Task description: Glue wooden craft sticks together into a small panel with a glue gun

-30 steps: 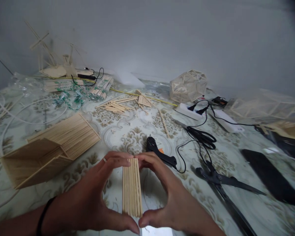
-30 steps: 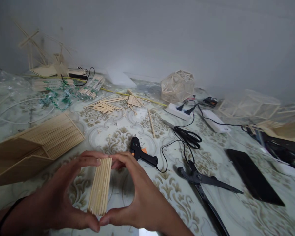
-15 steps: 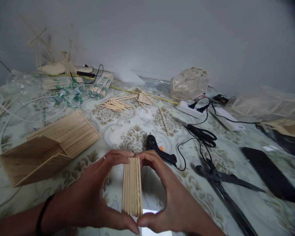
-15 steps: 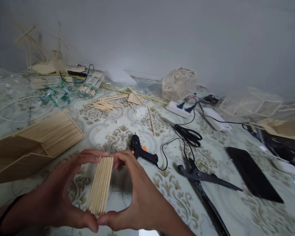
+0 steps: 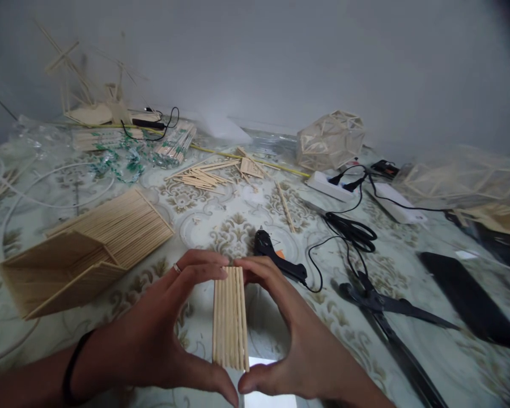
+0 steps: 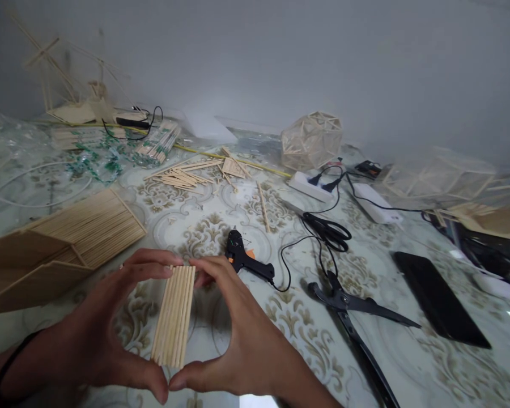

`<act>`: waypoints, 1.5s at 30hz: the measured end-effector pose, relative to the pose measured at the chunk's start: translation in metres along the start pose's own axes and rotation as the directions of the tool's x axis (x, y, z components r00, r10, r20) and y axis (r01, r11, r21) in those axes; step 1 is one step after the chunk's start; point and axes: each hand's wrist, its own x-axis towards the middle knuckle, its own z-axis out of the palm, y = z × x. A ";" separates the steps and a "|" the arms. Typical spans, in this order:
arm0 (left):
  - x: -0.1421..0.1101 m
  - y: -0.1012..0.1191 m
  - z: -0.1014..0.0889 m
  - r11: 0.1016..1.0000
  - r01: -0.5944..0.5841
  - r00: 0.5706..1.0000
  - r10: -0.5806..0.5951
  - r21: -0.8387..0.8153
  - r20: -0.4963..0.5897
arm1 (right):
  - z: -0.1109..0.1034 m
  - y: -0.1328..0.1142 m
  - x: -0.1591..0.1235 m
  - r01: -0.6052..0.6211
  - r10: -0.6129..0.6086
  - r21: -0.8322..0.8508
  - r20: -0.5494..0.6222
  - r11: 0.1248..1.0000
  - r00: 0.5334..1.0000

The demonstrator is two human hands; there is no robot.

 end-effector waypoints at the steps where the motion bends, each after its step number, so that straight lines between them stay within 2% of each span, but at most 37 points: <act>1: 0.000 0.000 0.000 1.000 -0.002 1.000 0.002 0.000 0.006 | 0.000 0.000 0.000 -0.001 0.001 -0.005 -0.003 1.000 1.000; 6: -0.001 0.001 0.000 1.000 0.010 0.999 -0.010 -0.002 0.032 | 0.002 -0.003 0.000 0.030 -0.030 -0.008 0.004 1.000 1.000; 10: -0.001 0.002 -0.001 1.000 0.017 0.999 -0.016 -0.023 0.040 | 0.004 -0.003 0.000 0.040 -0.040 0.008 -0.023 0.999 0.999; 14: 0.000 0.004 -0.004 0.999 0.019 0.995 -0.016 -0.031 0.095 | 0.005 0.000 -0.001 0.055 -0.055 -0.011 -0.069 0.998 0.996; 18: -0.002 0.006 -0.006 0.996 0.079 0.990 -0.073 -0.046 0.121 | 0.005 0.000 -0.001 0.082 -0.084 -0.033 -0.100 0.996 0.991; 22: -0.003 0.008 -0.007 0.991 0.107 0.989 -0.098 -0.081 0.113 | 0.005 0.000 0.000 0.101 -0.103 -0.035 -0.097 0.994 0.990; 30: -0.002 0.006 -0.004 0.992 0.083 0.996 -0.078 -0.093 0.052 | 0.004 -0.003 0.004 0.104 -0.108 -0.046 -0.102 0.994 0.989; 39: 0.001 0.008 -0.004 0.990 0.082 0.996 -0.077 -0.114 0.043 | 0.005 -0.001 0.002 0.115 -0.123 -0.073 -0.114 0.991 0.986; 42: -0.001 0.002 0.000 0.984 0.076 0.997 -0.071 -0.159 0.034 | 0.004 -0.001 0.002 0.102 -0.108 -0.060 -0.116 0.993 0.987; 45: -0.005 -0.002 0.005 0.960 0.071 0.997 -0.069 -0.272 0.018 | 0.004 -0.001 0.003 0.093 -0.098 -0.051 -0.105 0.994 0.990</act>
